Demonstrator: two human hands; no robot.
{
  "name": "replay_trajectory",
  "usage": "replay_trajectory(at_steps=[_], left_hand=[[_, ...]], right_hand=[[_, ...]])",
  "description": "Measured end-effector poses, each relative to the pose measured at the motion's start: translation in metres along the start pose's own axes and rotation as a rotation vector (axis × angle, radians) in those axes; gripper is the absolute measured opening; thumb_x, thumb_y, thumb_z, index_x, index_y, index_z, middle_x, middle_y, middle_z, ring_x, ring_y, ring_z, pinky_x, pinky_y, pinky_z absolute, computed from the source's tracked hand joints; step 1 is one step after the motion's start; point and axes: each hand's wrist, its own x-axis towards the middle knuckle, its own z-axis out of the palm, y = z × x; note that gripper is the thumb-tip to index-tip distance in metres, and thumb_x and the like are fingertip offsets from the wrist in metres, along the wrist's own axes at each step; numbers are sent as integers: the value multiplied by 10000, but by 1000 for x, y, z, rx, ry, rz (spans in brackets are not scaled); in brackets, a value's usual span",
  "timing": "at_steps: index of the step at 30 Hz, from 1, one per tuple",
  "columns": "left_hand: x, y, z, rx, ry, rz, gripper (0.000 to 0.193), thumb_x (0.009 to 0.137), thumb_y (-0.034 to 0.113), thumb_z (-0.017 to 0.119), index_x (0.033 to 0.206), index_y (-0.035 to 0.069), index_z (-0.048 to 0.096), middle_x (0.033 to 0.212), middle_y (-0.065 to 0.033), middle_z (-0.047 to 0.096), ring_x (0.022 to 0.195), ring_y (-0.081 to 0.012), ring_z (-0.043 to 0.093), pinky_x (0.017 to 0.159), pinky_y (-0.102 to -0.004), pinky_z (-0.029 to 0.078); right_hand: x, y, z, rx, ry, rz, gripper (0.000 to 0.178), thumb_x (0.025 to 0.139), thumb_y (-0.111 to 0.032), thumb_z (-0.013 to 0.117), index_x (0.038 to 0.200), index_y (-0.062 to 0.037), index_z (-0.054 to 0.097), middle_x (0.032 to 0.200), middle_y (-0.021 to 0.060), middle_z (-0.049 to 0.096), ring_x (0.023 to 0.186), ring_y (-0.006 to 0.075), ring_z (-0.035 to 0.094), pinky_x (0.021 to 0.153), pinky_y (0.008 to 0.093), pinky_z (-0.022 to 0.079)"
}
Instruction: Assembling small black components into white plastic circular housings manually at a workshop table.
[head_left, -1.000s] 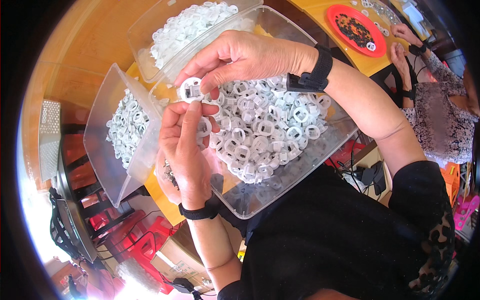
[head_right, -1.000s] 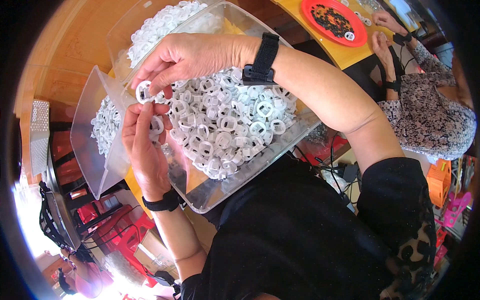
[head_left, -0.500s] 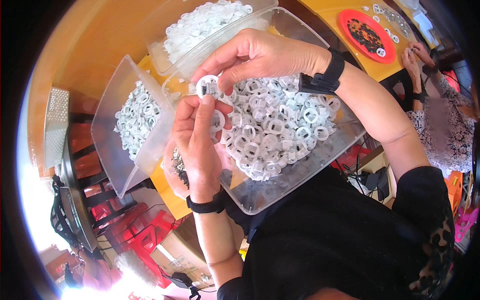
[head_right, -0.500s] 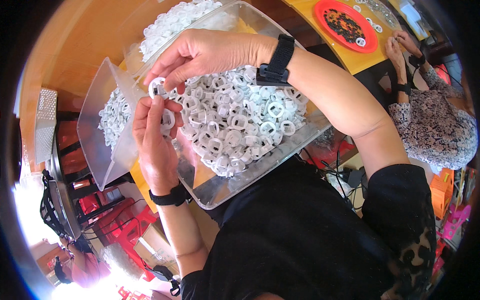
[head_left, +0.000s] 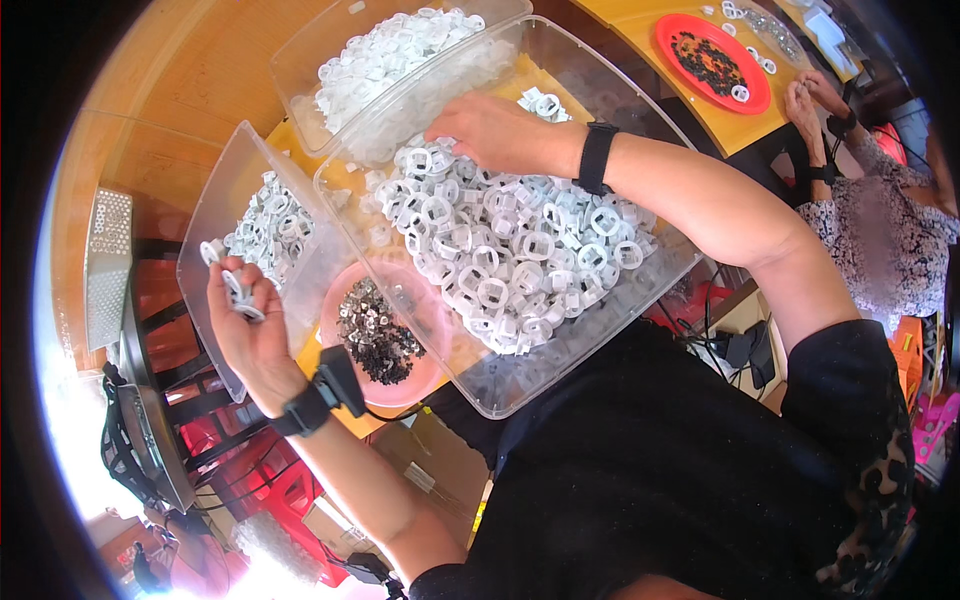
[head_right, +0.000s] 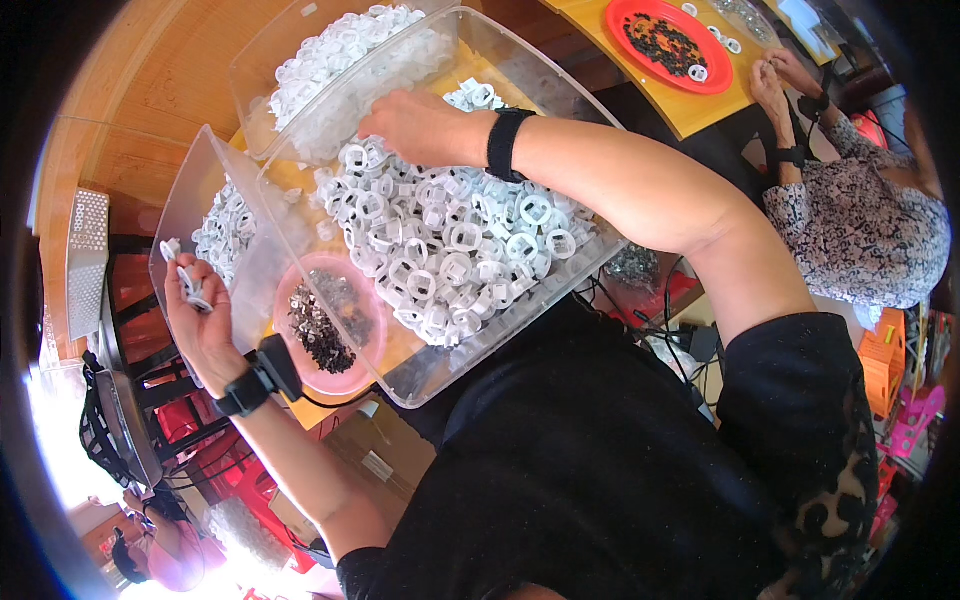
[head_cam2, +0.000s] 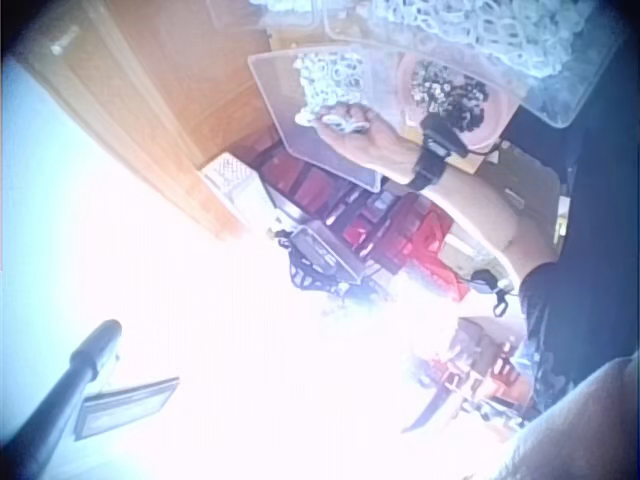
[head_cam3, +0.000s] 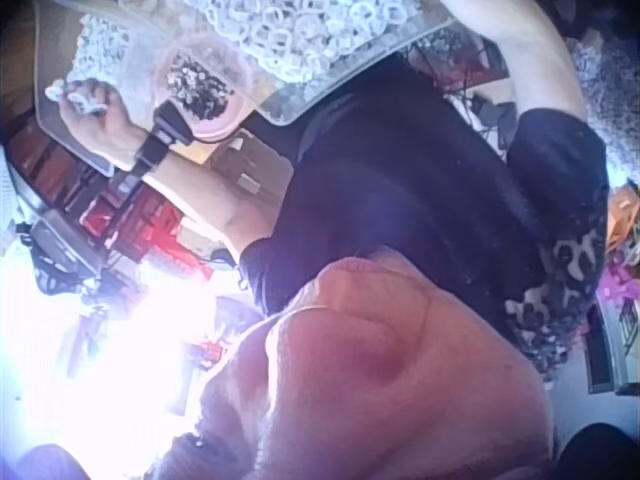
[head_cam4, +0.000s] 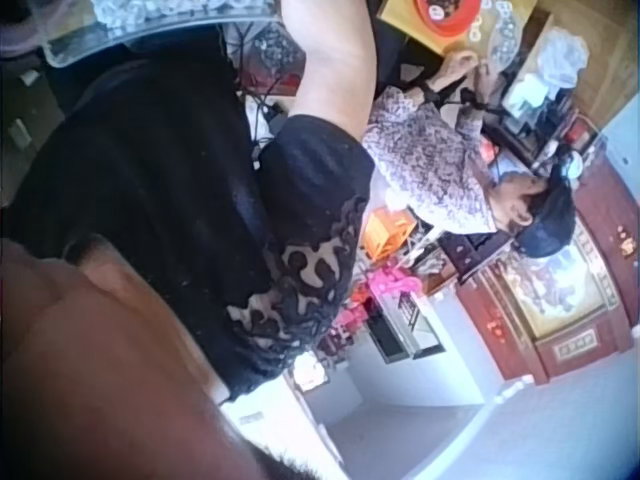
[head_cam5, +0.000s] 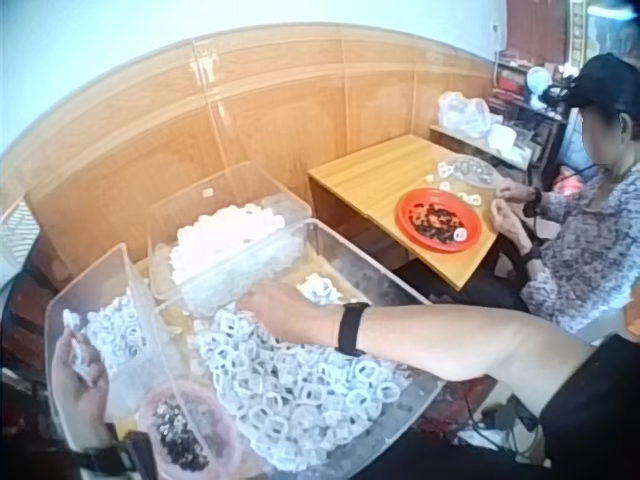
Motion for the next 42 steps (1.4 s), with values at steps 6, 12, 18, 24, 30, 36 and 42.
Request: replay_trajectory(at_steps=[6,12,18,24,30,36,42], left_hand=[[17,21,-16,-186,250,23,786,907,336,614,1462,16,159,1478,-277,209,1356,-355,307,961,-437,438],[-3,-6,36,339,377,234,871,894,541,545,1464,17,146,1504,-203,118,1415,-340,93,1144,-496,112],[-30,-57,94,606,-20,267,376,970,239,506,1251,-12,512,1208,-117,579,1074,-232,592,884,-315,469],[-45,-106,113,495,-133,43,441,957,175,551,1328,-30,430,1238,-144,551,1051,-187,590,894,-310,475],[-40,-116,97,358,-152,1,366,961,68,505,1314,-24,476,1192,-114,588,1029,-169,607,920,-278,483],[-43,-116,101,341,-140,50,411,954,21,478,1360,-14,424,1239,-134,569,1112,-200,584,973,-292,467],[-46,-117,102,396,-168,76,514,941,-19,460,1431,9,308,1281,-146,551,1156,-196,555,992,-299,443]], right_hand=[[5,-1,11,-22,-75,15,266,826,-52,619,1091,-79,608,1059,111,607,1048,311,538,893,411,438],[8,4,7,14,-63,26,95,826,-85,615,919,-70,624,896,88,639,931,292,577,806,402,455],[15,-10,-13,181,205,-119,52,791,-78,641,837,-75,619,781,45,640,786,265,595,730,383,463],[15,-55,-54,43,563,-578,189,688,-66,714,861,-114,655,806,-22,638,759,181,599,731,324,458],[10,-63,-47,-60,447,-735,259,681,-90,738,924,-140,665,849,-41,647,866,170,595,835,335,446],[12,-64,-50,227,375,-440,274,763,-156,715,1020,-128,625,1055,39,603,981,201,596,877,370,443],[10,-64,-48,402,201,-410,309,765,-139,736,1042,-77,615,1104,81,584,890,210,637,826,359,483]])
